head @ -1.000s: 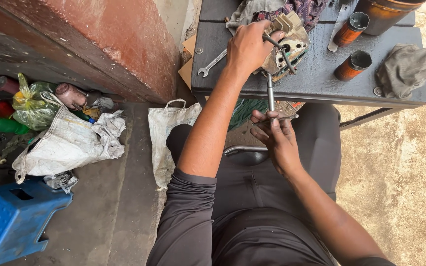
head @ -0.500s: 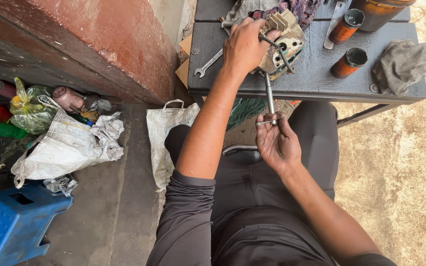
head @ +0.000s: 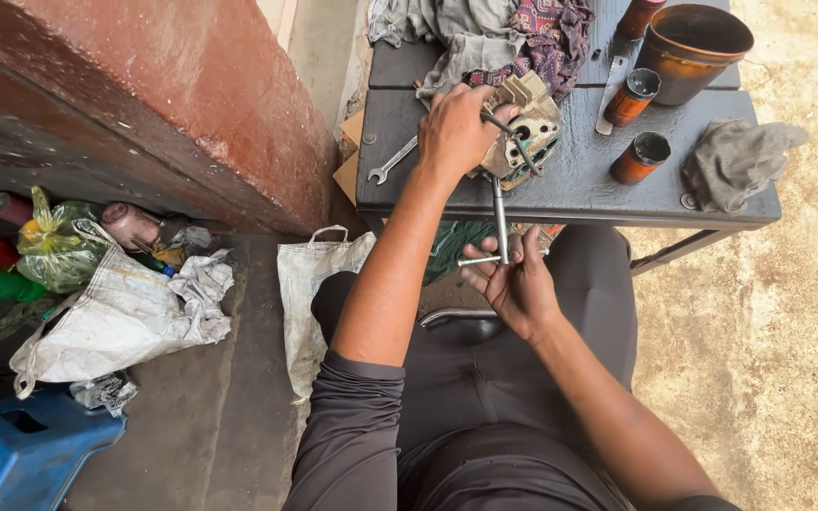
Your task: The recorder is using a T-handle socket wrench to work on a motorcycle engine cylinder head component on a workbench.
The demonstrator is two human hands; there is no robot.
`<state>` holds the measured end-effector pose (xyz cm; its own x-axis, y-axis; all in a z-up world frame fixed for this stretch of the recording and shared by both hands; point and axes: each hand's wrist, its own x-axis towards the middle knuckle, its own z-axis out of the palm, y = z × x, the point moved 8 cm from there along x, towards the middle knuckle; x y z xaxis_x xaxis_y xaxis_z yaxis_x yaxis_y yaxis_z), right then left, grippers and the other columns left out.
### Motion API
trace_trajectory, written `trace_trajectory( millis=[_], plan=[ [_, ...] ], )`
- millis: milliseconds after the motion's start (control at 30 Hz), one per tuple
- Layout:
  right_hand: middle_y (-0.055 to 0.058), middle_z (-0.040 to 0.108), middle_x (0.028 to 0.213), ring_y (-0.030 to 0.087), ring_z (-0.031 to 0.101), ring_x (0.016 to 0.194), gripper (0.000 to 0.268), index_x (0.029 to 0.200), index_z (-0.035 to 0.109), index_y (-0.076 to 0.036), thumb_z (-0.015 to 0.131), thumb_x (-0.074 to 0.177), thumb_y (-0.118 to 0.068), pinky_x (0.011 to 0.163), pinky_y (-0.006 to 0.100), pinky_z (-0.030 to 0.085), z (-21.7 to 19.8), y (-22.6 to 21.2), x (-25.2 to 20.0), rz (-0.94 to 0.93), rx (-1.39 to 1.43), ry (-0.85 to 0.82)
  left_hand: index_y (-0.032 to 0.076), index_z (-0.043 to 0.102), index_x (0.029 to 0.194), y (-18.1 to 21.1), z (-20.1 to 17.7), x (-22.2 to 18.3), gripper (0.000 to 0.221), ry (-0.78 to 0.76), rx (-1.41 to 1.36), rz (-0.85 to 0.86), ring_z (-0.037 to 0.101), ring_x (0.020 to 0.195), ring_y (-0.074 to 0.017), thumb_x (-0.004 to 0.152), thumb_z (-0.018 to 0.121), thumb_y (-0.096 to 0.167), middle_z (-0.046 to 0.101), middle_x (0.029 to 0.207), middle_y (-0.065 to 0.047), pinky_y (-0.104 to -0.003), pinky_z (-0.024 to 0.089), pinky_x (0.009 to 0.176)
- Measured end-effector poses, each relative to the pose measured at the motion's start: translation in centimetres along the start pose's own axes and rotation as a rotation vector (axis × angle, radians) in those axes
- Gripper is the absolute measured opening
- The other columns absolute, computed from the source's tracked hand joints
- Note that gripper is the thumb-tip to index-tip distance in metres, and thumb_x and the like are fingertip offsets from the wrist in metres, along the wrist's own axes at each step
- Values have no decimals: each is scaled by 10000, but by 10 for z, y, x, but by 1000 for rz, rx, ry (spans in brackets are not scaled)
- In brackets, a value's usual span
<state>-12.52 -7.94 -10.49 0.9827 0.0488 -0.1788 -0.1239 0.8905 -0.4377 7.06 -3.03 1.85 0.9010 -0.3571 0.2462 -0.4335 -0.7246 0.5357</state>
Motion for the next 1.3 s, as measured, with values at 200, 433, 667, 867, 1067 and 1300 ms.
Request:
trace_trajectory(
  millis=[200, 433, 667, 867, 1067, 1300],
  plan=[
    [59, 652, 1034, 260, 594, 1040, 336, 971, 563, -124, 423, 1114, -393, 958, 402, 498, -27, -12, -19, -314, -989, 18, 155, 706, 1217, 1, 0, 0, 520, -53, -22, -52, 628, 1104, -312, 885, 665, 553, 703, 1150, -72, -525, 495, 888],
    [59, 600, 896, 193, 588, 815, 273, 972, 600, -109, 511, 1103, -331, 766, 400, 507, 36, -39, -37, -407, -1476, 13, 166, 722, 1215, 5, -5, -2, 511, -39, -25, -38, 636, 1117, -323, 899, 662, 562, 713, 1164, -78, -513, 512, 912],
    [73, 585, 898, 147, 517, 666, 402, 940, 500, -119, 664, 981, -484, 578, 297, 449, 10, -9, -38, -103, -662, 25, 148, 704, 1253, 1, 2, 0, 537, -49, -24, -22, 653, 1118, -319, 917, 653, 564, 718, 1181, -89, -499, 527, 906],
    [33, 537, 894, 119, 497, 623, 452, 923, 497, -147, 765, 817, -496, 547, 272, 432, 51, -27, -47, -87, -661, 28, 160, 696, 1262, 3, -2, -4, 539, -47, -22, -30, 652, 1109, -327, 910, 654, 566, 720, 1180, -84, -502, 527, 893],
    [11, 512, 859, 131, 481, 639, 459, 951, 447, -157, 870, 807, -264, 557, 280, 415, 26, -11, -41, -81, -485, 53, 196, 702, 1262, 0, -5, 0, 509, -68, -1, -57, 651, 1120, -335, 912, 651, 562, 730, 1151, -82, -514, 526, 902],
    [-1, 476, 942, 113, 482, 781, 372, 1051, 426, -137, 781, 941, -152, 661, 288, 420, 4, -12, -35, -216, -955, 11, 227, 698, 1262, 5, -8, -1, 493, -113, -12, -69, 646, 1125, -340, 902, 638, 559, 733, 1152, -68, -537, 514, 891]
  ],
)
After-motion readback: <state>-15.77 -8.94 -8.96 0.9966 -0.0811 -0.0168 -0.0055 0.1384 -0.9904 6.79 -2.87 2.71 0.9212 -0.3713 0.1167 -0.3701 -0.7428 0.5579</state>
